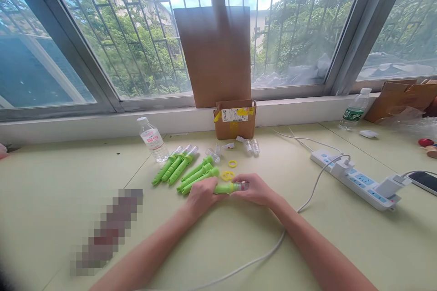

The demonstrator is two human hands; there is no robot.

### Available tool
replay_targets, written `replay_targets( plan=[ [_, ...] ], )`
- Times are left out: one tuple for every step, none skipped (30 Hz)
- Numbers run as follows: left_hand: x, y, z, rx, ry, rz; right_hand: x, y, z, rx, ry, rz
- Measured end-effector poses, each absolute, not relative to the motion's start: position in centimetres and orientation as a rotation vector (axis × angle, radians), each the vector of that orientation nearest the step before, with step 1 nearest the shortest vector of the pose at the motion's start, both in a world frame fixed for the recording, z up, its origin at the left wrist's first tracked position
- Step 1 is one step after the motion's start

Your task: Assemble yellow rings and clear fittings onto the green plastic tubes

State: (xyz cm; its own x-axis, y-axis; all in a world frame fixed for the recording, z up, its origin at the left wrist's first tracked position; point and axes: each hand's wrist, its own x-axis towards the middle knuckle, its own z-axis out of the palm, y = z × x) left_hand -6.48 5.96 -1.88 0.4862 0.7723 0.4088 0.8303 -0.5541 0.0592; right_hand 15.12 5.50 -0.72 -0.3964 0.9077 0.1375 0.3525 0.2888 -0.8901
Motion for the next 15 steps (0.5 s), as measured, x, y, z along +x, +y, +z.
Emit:
replay_targets(
  plan=[
    [-6.45,5.93,-1.86,-2.571,-1.398,-0.598,15.11,5.49,-0.82,-1.141,-1.920,1.019],
    [-6.41,5.89,-1.84,-2.563,-1.395,-0.603,15.10,5.48,-0.93,-1.157,-1.947,0.961],
    [-6.37,5.86,-1.81,-2.556,-1.391,-0.609,15.08,5.45,-1.02,-1.176,-1.977,0.897],
    [-6.34,5.84,-1.77,-2.552,-1.386,-0.618,15.05,5.42,-1.10,-1.195,-2.008,0.826],
    [-6.32,5.83,-1.73,-2.553,-1.379,-0.629,15.01,5.37,-1.16,-1.210,-2.038,0.755],
    [-6.31,5.83,-1.69,-2.558,-1.373,-0.640,14.95,5.31,-1.20,-1.219,-2.065,0.690],
    [-6.31,5.85,-1.65,-2.567,-1.369,-0.650,14.88,5.25,-1.21,-1.221,-2.086,0.636],
    [-6.34,5.88,-1.62,-2.577,-1.368,-0.660,14.80,5.18,-1.20,-1.218,-2.101,0.594],
    [-6.38,5.92,-1.58,-2.589,-1.367,-0.668,14.72,5.11,-1.18,-1.212,-2.111,0.563],
    [-6.42,5.97,-1.56,-2.600,-1.366,-0.672,14.65,5.05,-1.15,-1.203,-2.117,0.539],
    [-6.48,6.03,-1.54,-2.609,-1.363,-0.673,14.58,5.01,-1.12,-1.194,-2.120,0.524],
    [-6.54,6.09,-1.54,-2.617,-1.357,-0.671,14.54,4.99,-1.12,-1.185,-2.120,0.515],
    [-6.59,6.14,-1.53,-2.625,-1.345,-0.664,14.52,4.99,-1.14,-1.177,-2.119,0.512],
    [-6.65,6.19,-1.53,-2.635,-1.328,-0.650,14.53,5.02,-1.18,-1.170,-2.115,0.514],
    [-6.70,6.23,-1.53,-2.644,-1.306,-0.629,14.56,5.06,-1.25,-1.166,-2.110,0.522]
  ],
)
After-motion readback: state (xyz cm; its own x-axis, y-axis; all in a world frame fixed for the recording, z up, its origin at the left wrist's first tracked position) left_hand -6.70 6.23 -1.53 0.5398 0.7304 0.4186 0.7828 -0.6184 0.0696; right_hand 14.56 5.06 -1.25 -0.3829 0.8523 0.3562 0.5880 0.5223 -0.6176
